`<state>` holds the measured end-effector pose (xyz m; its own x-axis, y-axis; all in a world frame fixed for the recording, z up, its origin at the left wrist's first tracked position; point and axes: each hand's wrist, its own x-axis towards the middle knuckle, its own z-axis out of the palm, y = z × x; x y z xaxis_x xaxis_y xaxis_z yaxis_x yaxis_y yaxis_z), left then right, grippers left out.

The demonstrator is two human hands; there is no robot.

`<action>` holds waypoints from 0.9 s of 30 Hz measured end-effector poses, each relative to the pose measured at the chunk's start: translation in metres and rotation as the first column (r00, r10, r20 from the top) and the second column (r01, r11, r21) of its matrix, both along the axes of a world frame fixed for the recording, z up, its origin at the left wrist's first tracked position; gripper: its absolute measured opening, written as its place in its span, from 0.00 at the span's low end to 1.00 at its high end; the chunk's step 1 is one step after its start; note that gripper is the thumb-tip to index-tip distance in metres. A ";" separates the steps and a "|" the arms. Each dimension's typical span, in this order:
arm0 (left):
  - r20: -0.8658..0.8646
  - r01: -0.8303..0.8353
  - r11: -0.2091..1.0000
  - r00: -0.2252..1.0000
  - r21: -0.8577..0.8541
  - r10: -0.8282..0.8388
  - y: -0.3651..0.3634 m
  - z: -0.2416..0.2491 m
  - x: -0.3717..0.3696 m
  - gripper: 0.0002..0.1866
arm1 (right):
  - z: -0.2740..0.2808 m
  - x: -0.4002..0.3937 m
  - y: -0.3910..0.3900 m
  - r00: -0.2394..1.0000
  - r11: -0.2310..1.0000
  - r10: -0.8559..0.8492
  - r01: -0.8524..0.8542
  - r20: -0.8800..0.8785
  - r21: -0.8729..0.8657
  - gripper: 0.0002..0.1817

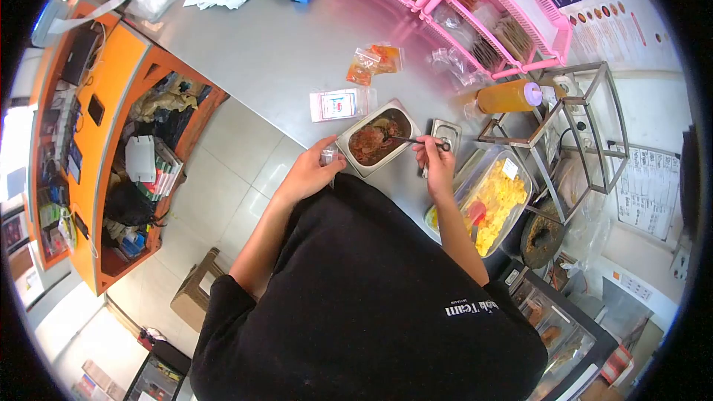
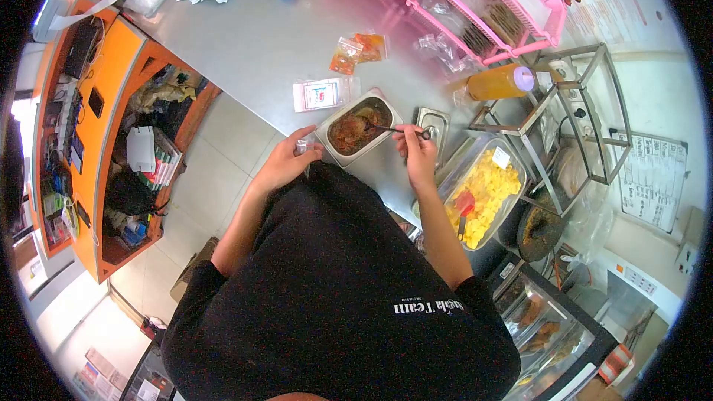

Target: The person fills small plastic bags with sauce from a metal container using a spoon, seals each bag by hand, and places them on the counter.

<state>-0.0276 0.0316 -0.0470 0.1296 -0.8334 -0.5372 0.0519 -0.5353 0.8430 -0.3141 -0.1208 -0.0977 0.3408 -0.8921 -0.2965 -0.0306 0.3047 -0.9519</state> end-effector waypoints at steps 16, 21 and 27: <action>0.007 0.011 0.999 1.000 -0.040 -0.010 0.002 -0.013 -0.007 0.36 | 0.016 0.053 0.061 0.912 0.779 0.280 -0.398 -0.298 -0.485 0.09; 0.034 0.040 0.999 0.999 -0.010 -0.040 0.001 -0.012 -0.006 0.36 | 0.017 0.045 0.066 0.993 0.992 0.113 -0.110 0.044 -0.056 0.15; 0.013 0.036 0.999 0.999 -0.009 -0.036 0.000 -0.011 -0.006 0.36 | -0.002 0.022 0.048 0.948 0.932 -0.222 0.138 0.228 0.335 0.17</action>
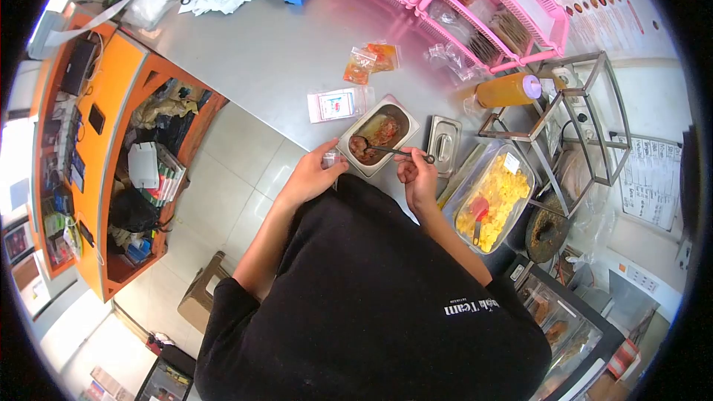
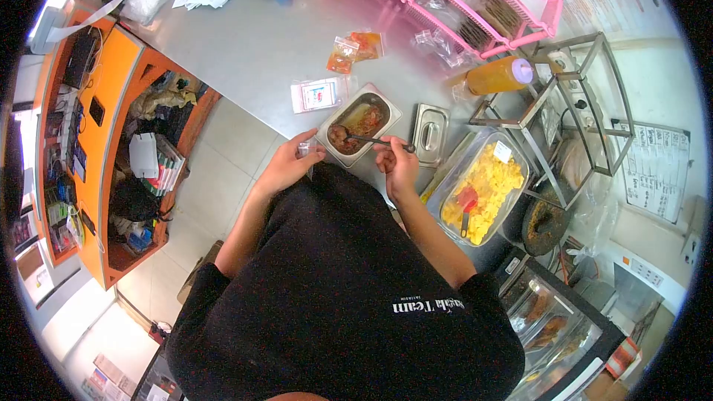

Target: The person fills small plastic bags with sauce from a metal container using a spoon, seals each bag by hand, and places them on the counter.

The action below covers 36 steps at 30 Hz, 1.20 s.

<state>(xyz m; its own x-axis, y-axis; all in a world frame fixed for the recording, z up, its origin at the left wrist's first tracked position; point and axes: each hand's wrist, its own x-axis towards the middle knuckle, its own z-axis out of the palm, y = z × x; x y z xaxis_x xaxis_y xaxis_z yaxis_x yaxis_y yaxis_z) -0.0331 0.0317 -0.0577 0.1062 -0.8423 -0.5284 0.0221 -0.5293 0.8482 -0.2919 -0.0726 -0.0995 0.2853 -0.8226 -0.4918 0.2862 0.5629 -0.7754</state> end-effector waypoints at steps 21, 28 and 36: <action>0.131 0.060 0.994 0.990 -0.091 -0.047 0.001 0.029 0.004 0.46 | -0.024 -0.041 -0.041 0.993 0.996 -0.070 0.064 0.100 0.063 0.18; 0.136 0.182 0.957 0.979 -0.224 -0.154 0.000 0.040 0.004 0.47 | -0.020 -0.044 -0.039 0.987 0.991 -0.112 0.102 0.118 0.092 0.16; 0.405 0.278 0.907 0.904 -0.316 -0.136 -0.011 0.047 0.011 0.47 | -0.023 -0.048 -0.045 0.985 0.992 -0.112 0.102 0.133 0.078 0.17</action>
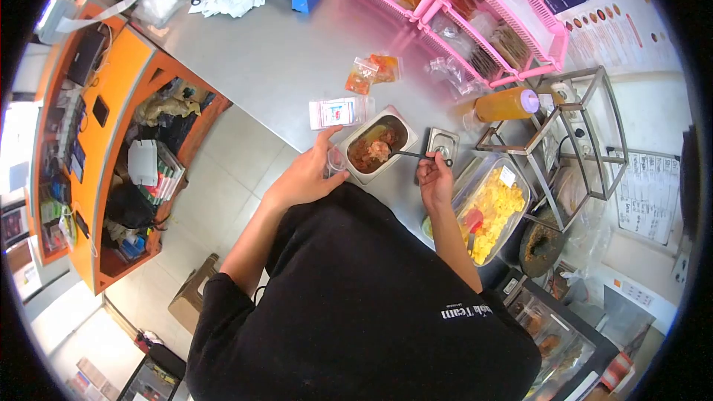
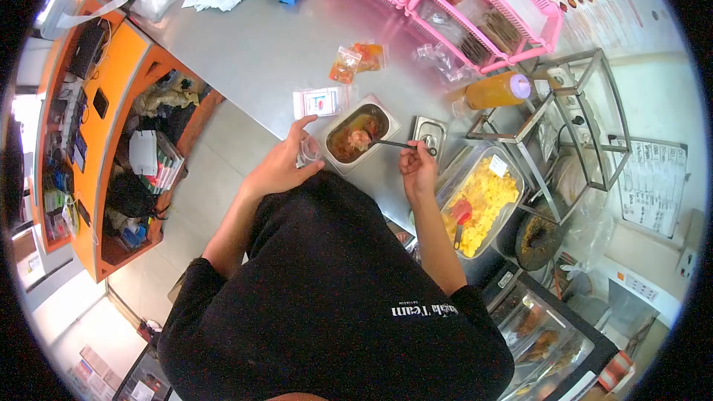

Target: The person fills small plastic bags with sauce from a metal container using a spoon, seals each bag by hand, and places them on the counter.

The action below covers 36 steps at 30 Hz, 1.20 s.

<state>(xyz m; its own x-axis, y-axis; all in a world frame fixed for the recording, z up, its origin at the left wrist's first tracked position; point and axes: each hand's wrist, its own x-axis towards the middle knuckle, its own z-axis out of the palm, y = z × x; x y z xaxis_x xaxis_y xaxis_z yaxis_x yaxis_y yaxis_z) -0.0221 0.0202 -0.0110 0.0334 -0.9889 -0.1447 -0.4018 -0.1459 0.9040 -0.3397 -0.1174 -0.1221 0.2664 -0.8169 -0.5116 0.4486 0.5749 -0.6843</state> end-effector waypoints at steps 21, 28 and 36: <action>0.304 0.394 0.910 0.858 0.126 -0.413 -0.083 0.076 -0.002 0.49 | 0.095 0.029 -0.026 0.987 0.985 0.122 -0.107 0.108 -0.132 0.16; 0.282 0.426 0.904 0.872 -0.038 -0.399 -0.100 0.068 -0.007 0.48 | 0.122 0.044 -0.019 0.982 0.939 0.182 -0.188 -0.047 -0.289 0.17; -0.067 0.202 0.961 0.974 -0.190 -0.218 -0.080 0.036 -0.018 0.48 | 0.208 0.064 -0.007 0.732 0.258 0.075 -0.670 -0.678 -0.696 0.06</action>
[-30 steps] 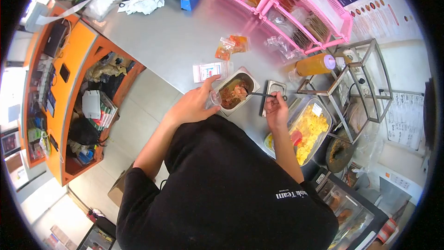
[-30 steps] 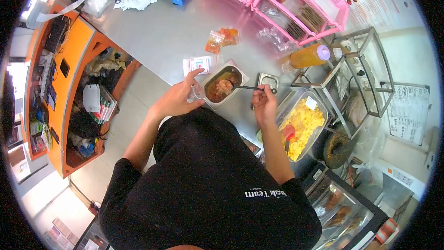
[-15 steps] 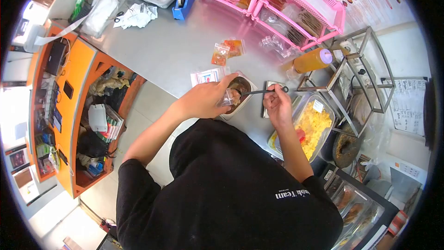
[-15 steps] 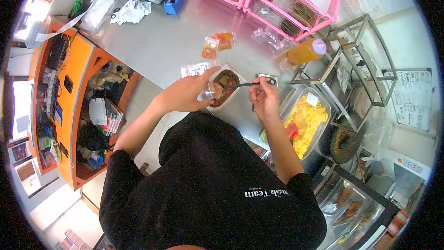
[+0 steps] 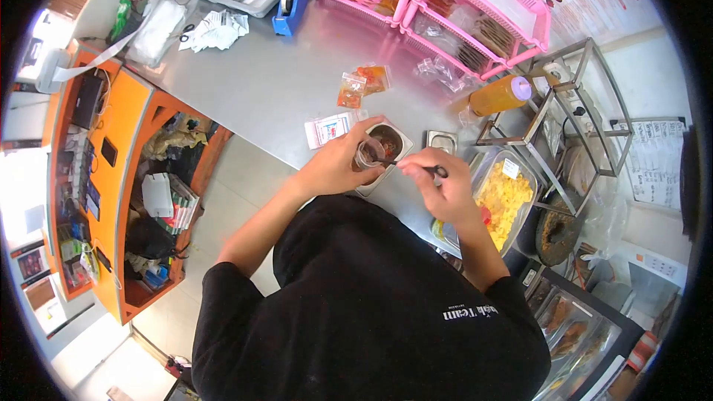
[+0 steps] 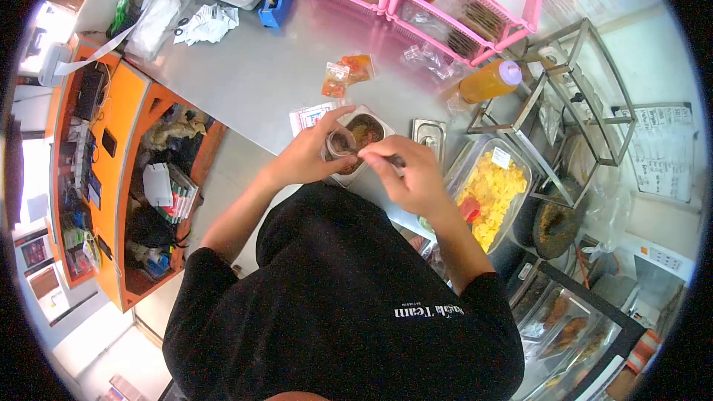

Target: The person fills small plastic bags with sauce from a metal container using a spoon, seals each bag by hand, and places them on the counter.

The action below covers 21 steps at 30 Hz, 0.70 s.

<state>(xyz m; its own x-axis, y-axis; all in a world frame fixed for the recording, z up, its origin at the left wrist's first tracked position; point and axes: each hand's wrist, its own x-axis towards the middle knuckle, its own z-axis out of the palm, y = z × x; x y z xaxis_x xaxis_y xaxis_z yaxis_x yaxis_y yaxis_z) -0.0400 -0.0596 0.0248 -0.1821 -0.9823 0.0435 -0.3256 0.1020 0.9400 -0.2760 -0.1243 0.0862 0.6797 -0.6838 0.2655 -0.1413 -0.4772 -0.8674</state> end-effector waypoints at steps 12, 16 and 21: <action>-0.273 -0.103 0.993 0.955 0.053 0.113 0.037 -0.009 -0.005 0.38 | 0.075 0.028 -0.014 0.916 0.908 0.361 -0.388 -0.176 -0.157 0.06; -0.285 -0.126 0.992 0.952 -0.015 0.116 0.040 -0.013 -0.001 0.37 | 0.086 0.035 -0.014 0.906 0.895 0.384 -0.413 -0.181 -0.169 0.05; -0.251 -0.133 0.991 0.960 -0.028 0.122 0.044 -0.013 0.004 0.39 | 0.087 0.035 -0.016 0.900 0.887 0.393 -0.426 -0.189 -0.181 0.05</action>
